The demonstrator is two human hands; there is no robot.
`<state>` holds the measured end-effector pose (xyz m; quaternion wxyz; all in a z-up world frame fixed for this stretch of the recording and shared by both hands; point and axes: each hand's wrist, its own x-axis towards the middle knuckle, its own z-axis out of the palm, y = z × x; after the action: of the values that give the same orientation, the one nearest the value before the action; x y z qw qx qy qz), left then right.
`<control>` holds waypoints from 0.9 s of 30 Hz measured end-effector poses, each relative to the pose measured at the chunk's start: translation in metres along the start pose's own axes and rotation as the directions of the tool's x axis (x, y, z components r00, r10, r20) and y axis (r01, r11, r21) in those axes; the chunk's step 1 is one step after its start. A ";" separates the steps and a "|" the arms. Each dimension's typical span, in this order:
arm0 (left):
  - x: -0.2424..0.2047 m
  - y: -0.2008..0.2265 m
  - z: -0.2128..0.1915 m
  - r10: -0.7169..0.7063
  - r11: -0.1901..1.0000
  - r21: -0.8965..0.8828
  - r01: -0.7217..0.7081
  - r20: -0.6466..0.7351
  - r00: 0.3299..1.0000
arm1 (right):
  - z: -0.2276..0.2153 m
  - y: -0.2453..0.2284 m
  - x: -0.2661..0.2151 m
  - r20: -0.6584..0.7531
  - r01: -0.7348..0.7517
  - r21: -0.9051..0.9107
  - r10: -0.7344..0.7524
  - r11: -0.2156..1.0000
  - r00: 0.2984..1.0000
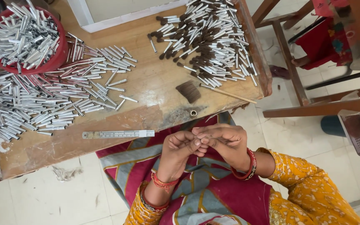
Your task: The person sits at a low table and assembles small cylindrical components by inserting a dark, fibrous material into a metal tube. They handle the parts by hand, repeatedly picking up a tube and the fibrous material, inserting the material, and placing the finished assembly on the table.
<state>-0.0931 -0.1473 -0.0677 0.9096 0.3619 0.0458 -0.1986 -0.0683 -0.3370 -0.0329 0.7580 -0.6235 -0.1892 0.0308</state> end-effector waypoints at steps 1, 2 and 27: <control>0.000 0.001 0.001 0.000 1.000 0.000 0.000 0.001 1.000 | -0.002 -0.002 0.002 -0.001 0.000 0.000 0.000 1.000 1.000; -0.001 0.001 0.003 0.025 0.999 0.028 -0.025 -0.002 1.000 | -0.004 -0.004 0.004 0.019 -0.048 -0.023 0.048 0.999 0.999; -0.002 0.030 -0.003 -0.005 0.889 0.458 -0.009 0.031 1.000 | -0.014 -0.028 0.033 0.481 0.417 -0.536 -0.141 0.734 0.865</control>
<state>-0.0833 -0.1249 -0.0502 0.7994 0.5633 -0.0168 -0.2084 -0.0388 -0.3472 0.0000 0.4467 -0.7809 -0.4361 -0.0209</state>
